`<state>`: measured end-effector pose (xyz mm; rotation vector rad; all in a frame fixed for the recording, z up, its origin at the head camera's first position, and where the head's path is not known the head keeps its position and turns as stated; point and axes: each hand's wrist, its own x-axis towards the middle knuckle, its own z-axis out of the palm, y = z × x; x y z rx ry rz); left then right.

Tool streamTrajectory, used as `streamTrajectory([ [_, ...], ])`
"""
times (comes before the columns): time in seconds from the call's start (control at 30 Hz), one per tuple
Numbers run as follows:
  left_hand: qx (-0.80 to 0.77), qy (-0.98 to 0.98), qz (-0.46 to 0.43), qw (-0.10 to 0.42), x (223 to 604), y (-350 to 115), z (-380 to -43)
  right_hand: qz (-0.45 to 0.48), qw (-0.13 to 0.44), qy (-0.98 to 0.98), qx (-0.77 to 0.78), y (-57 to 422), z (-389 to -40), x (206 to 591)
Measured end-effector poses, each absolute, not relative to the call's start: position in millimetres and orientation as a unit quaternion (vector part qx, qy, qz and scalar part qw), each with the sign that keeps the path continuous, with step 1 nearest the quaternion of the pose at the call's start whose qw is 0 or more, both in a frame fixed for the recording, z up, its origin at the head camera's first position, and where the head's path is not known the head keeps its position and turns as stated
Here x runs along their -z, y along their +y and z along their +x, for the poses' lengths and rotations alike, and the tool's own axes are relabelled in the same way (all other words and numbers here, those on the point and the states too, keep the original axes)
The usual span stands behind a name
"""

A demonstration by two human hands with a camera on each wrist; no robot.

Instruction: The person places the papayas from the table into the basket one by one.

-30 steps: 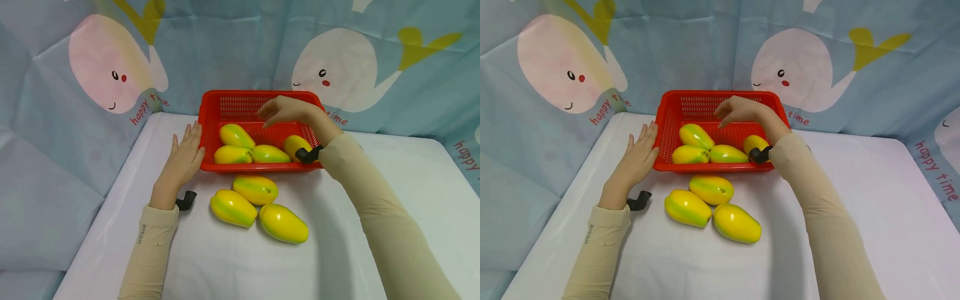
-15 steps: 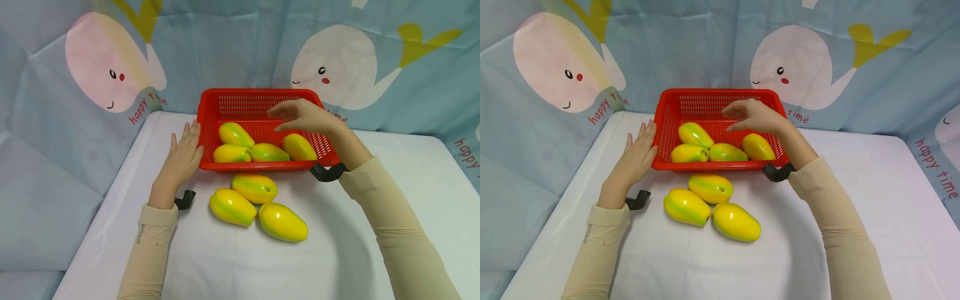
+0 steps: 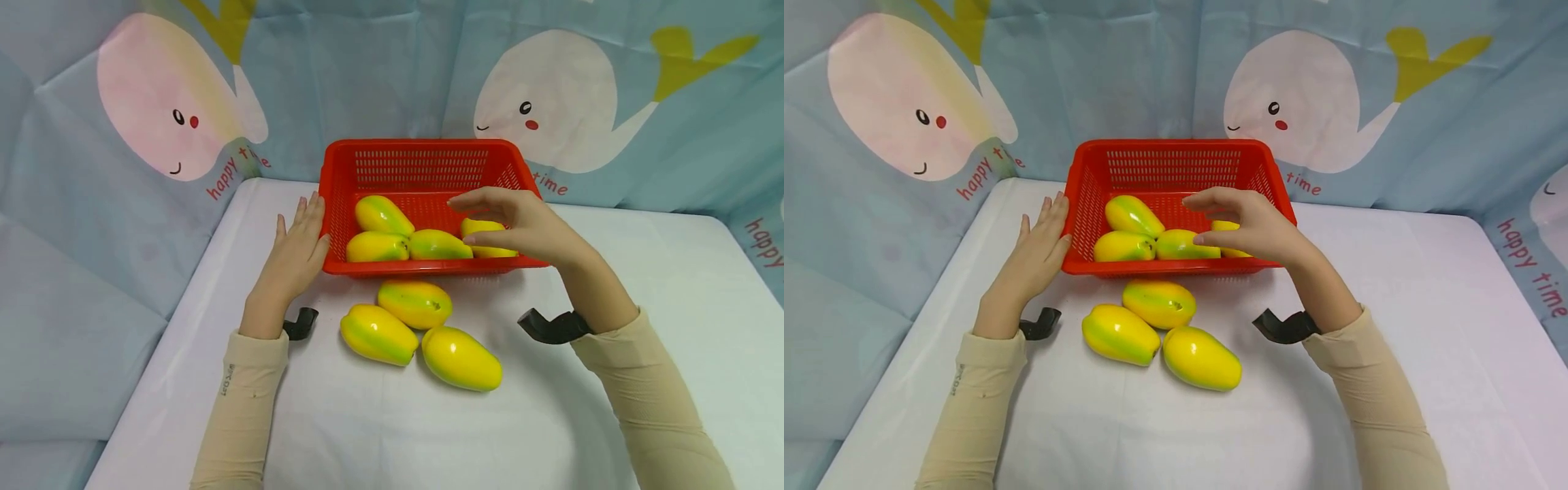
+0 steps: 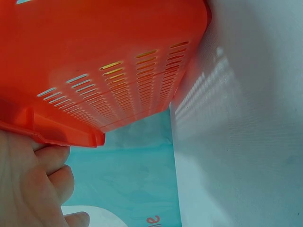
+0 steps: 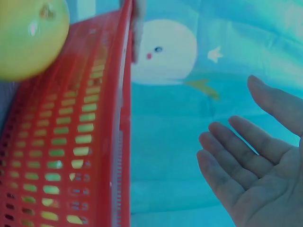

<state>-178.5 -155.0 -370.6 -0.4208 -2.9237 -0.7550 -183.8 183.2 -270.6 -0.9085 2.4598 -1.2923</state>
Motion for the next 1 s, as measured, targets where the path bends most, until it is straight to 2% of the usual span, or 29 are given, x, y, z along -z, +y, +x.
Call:
streamTrajectory([
  [0.4,0.243,-0.959,-0.138,0.04,372,-154,-178,-0.368,0.066,0.802,0.467,196,-146,294],
  [0.77,0.247,-0.958,-0.138,0.039,371,-154,-179,-0.378,0.061,0.802,0.458,210,-125,310],
  [1.0,0.245,-0.959,-0.138,0.039,372,-154,-182,-0.378,0.076,0.807,0.447,216,-117,325],
])
